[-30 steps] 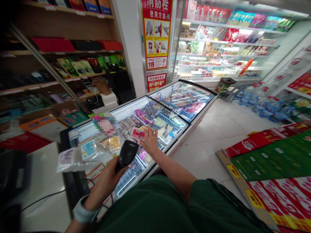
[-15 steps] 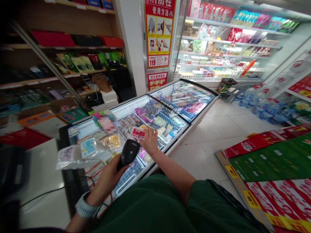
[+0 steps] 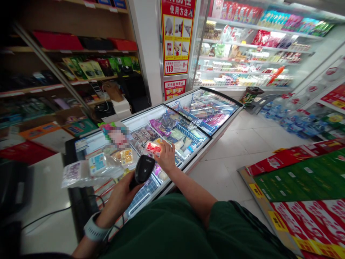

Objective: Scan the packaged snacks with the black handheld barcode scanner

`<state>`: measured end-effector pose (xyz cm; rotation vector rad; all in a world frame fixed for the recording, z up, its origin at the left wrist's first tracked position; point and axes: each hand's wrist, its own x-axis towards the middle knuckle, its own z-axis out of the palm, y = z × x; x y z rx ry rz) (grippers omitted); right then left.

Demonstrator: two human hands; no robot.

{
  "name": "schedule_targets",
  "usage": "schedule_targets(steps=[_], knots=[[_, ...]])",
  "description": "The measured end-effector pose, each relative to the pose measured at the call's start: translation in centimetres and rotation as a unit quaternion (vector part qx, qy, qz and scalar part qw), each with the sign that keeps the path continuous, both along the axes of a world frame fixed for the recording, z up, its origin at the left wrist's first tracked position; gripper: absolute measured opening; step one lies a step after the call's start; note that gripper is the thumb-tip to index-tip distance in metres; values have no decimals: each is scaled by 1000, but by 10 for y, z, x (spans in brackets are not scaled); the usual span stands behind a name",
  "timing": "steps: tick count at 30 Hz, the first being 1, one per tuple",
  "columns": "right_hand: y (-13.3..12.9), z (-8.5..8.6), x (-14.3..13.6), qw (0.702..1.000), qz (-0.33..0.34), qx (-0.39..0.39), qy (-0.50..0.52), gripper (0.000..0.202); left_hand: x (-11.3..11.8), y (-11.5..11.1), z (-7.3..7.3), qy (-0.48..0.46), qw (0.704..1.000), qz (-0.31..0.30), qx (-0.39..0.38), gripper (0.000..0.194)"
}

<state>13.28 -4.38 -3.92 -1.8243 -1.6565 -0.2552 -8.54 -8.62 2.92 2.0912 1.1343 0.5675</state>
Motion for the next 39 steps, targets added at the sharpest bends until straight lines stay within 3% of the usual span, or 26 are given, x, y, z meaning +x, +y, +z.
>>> schedule_targets(steps=[11,39], knots=[[-3,-2,2,1000,1,-1,-4,49,4,-2,7,0,1000,5,-11,39],[-1,-1,1,999,17,28,-35,42,1,4,4,-22,999,-4,-42,38]])
